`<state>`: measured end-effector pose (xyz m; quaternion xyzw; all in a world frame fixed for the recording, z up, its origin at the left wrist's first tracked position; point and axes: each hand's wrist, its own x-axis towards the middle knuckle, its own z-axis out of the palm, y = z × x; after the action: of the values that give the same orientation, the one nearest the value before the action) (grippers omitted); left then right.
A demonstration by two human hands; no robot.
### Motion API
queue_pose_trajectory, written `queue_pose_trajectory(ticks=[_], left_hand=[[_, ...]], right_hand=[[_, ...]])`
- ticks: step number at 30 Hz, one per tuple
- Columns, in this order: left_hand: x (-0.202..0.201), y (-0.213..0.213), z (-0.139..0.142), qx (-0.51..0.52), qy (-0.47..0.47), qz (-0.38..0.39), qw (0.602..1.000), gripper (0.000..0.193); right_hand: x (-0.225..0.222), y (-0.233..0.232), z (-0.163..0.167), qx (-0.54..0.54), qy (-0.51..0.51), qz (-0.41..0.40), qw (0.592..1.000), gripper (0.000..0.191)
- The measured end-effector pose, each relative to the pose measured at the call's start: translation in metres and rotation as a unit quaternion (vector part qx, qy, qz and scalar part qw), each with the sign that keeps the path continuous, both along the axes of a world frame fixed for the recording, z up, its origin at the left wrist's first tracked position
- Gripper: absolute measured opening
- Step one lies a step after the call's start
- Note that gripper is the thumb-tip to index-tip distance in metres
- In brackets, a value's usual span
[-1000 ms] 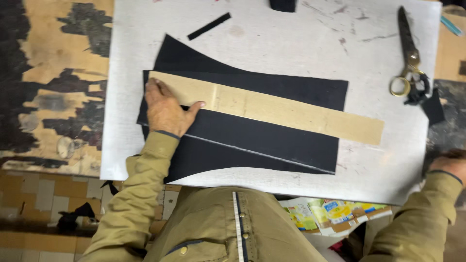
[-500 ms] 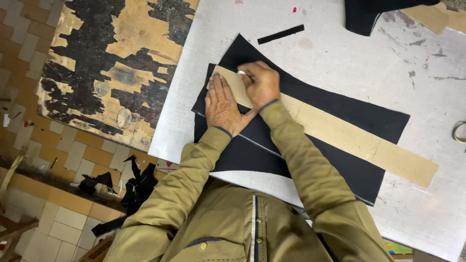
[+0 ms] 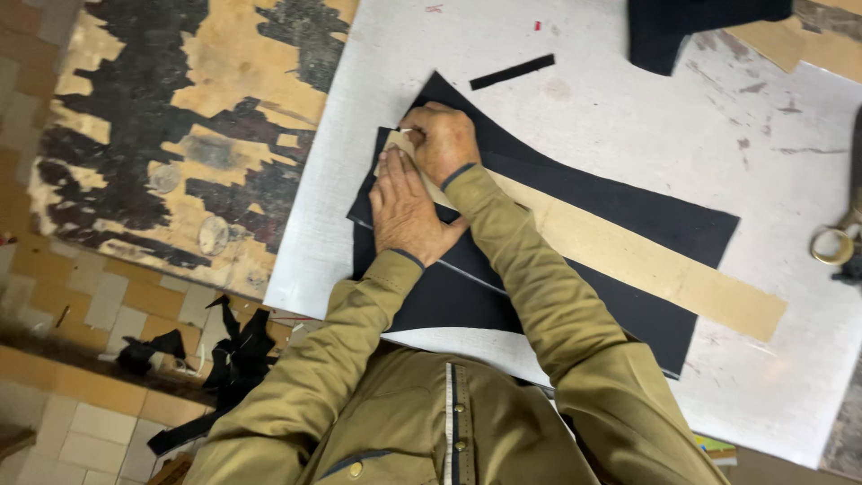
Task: The person cuts black fabric pieces using shears on a white work surface. They align a cardboard template on the fabric, trace or mark lines, and cut along the marked edges to produce shaped fabric pieces. A black leather jacket is visible on the table, and another person briefly handles the jacket.
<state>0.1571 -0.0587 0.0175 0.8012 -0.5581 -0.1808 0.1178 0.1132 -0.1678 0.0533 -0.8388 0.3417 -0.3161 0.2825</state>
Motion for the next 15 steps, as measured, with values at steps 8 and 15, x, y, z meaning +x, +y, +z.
queue_pose_trajectory(ticks=[8,15], left_hand=[[-0.009,-0.002,-0.014,-0.048,-0.020,0.002,0.999,0.142],[-0.014,-0.005,-0.032,-0.042,-0.075,-0.007,0.996,0.143]], right_hand=[[-0.114,-0.002,-0.007,-0.043,0.059,0.002,0.997,0.020],[-0.296,0.010,-0.010,0.032,0.133,-0.087,0.987,0.016]])
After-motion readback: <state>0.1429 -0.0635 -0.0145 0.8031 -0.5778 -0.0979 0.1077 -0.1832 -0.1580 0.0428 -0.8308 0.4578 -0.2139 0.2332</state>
